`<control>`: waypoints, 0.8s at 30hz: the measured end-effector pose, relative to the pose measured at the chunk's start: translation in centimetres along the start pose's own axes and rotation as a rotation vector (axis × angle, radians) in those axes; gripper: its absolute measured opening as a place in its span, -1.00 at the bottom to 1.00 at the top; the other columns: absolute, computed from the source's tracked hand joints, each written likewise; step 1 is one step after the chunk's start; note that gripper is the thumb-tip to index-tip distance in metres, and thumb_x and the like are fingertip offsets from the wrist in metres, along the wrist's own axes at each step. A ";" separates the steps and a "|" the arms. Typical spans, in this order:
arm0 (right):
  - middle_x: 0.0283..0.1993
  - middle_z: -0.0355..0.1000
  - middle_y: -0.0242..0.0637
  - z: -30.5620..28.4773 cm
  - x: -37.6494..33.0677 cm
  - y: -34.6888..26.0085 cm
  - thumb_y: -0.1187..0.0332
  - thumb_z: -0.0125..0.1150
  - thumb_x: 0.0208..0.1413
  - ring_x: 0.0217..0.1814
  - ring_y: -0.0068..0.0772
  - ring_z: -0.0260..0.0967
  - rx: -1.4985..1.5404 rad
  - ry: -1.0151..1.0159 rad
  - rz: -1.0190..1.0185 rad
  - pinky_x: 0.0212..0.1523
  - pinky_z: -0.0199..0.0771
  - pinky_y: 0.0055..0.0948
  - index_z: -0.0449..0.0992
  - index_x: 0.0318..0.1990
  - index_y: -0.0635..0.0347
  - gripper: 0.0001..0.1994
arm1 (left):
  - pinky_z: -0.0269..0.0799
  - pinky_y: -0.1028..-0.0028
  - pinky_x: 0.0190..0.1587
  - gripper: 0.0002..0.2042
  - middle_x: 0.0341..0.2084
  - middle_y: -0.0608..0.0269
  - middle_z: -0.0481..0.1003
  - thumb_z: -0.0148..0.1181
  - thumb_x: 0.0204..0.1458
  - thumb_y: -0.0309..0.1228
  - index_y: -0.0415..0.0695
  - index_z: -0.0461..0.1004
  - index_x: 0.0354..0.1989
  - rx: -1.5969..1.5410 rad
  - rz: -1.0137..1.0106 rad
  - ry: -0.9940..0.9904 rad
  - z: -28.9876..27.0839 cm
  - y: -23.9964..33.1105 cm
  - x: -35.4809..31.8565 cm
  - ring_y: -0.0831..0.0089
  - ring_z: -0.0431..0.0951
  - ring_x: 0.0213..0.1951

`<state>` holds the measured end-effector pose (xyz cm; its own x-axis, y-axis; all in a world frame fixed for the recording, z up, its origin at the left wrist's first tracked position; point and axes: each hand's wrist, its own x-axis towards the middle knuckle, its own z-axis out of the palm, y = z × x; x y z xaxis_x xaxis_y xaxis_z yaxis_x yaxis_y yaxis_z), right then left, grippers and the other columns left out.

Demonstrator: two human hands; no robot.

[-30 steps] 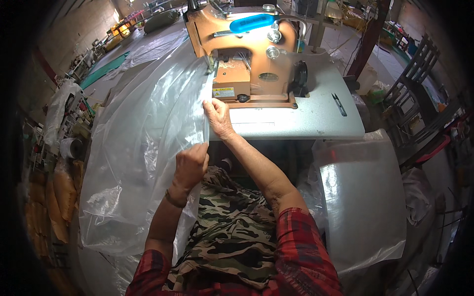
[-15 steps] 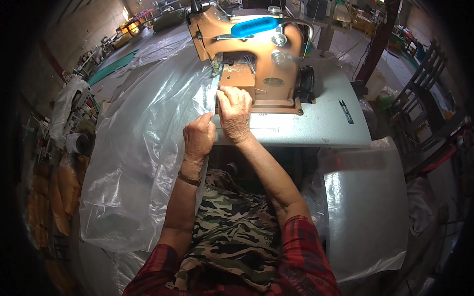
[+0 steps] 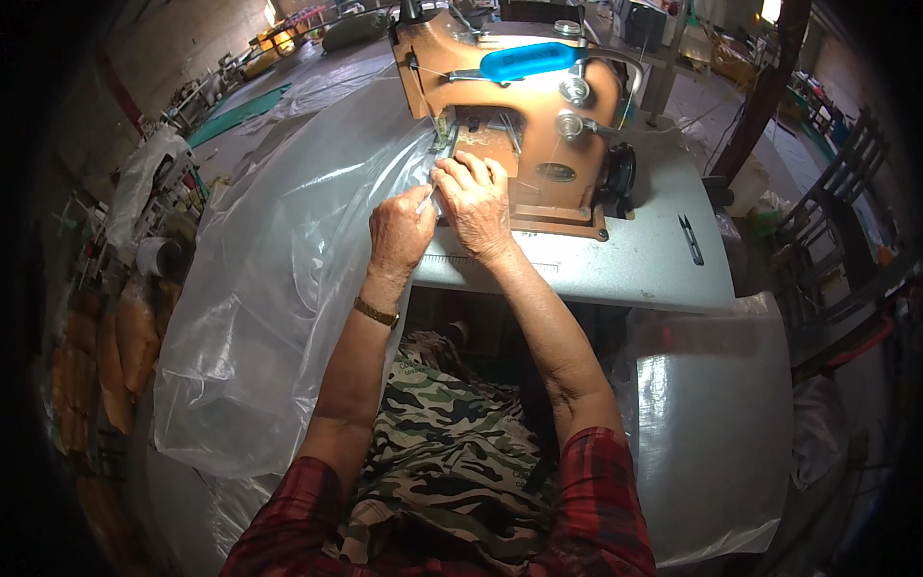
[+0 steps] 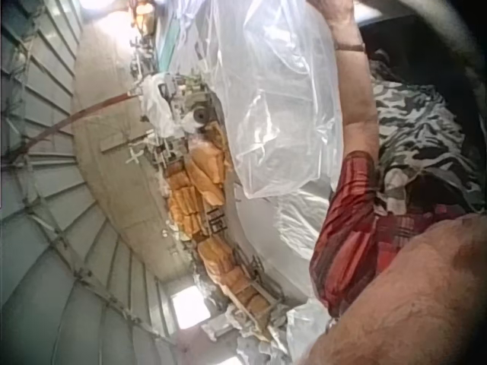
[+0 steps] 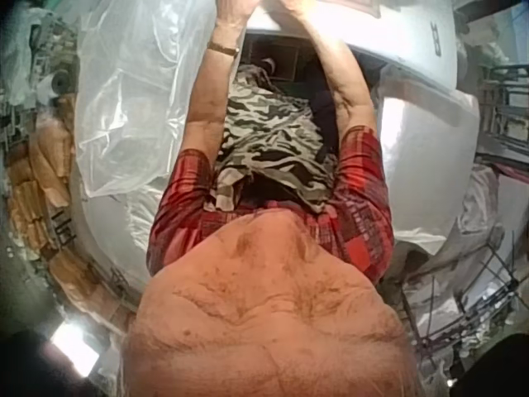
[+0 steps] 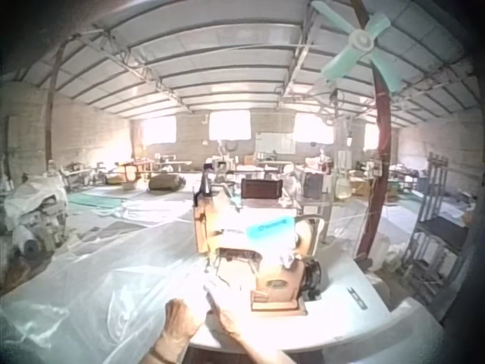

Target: The person joins and hems large transparent plastic sheets using a heavy-duty industrial sewing machine.

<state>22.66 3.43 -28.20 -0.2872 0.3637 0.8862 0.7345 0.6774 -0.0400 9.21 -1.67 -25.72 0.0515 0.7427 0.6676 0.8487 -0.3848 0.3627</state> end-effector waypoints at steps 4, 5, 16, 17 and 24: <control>0.03 0.51 -0.49 -0.2 0.1 0.2 0.31 0.25 0.04 0.14 -0.36 0.38 0.031 0.028 -0.034 0.15 0.18 -0.22 0.56 -0.16 0.00 -0.81 | 0.47 0.10 -0.33 -0.90 -0.50 -0.06 0.55 0.16 0.00 -0.50 -0.21 0.54 -0.31 -0.067 -0.070 0.079 -0.2 0.1 -3.6 -0.05 0.58 -0.38; 0.02 0.51 -0.51 -0.2 0.2 0.3 0.30 0.26 0.05 0.11 -0.38 0.40 0.055 0.041 -0.037 0.12 0.18 -0.24 0.56 -0.17 -0.02 -0.82 | 0.46 0.12 -0.33 -0.90 -0.48 -0.04 0.55 0.17 0.00 -0.50 -0.21 0.54 -0.32 -0.107 -0.100 0.095 -0.4 0.1 -4.3 -0.04 0.58 -0.38; -0.11 0.52 -0.47 1.7 0.8 -0.8 0.37 0.37 -0.24 0.03 -0.32 0.37 0.072 0.128 0.106 0.11 0.13 -0.18 0.52 -0.28 0.06 -0.72 | 0.34 0.39 -0.43 -0.91 -0.58 0.11 0.45 0.23 0.04 -0.50 -0.29 0.52 -0.38 -0.309 -0.091 0.046 -3.6 1.6 -1.7 0.32 0.44 -0.56; -0.11 0.52 -0.47 1.6 0.7 -0.8 0.37 0.37 -0.24 0.03 -0.32 0.37 0.071 0.128 0.106 0.11 0.13 -0.18 0.52 -0.28 0.06 -0.72 | 0.35 0.39 -0.44 -0.91 -0.58 0.11 0.45 0.24 0.04 -0.50 -0.29 0.51 -0.39 -0.296 -0.083 0.055 -3.5 1.7 -1.7 0.32 0.44 -0.57; -0.15 0.50 -0.46 1.8 0.6 -0.2 0.40 0.34 -0.32 -0.04 -0.33 0.36 -0.003 0.146 0.022 0.11 0.12 -0.18 0.51 -0.34 0.06 -0.73 | 0.37 0.32 -0.42 -0.92 -0.54 0.15 0.46 0.24 0.01 -0.50 -0.20 0.48 -0.44 -0.270 -0.121 0.075 -2.8 2.3 -2.9 0.19 0.48 -0.51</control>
<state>21.22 4.62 -28.51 -0.1784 0.2816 0.9428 0.7418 0.6680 -0.0591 9.57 -6.28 -25.03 -0.0889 0.7537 0.6511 0.6749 -0.4352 0.5959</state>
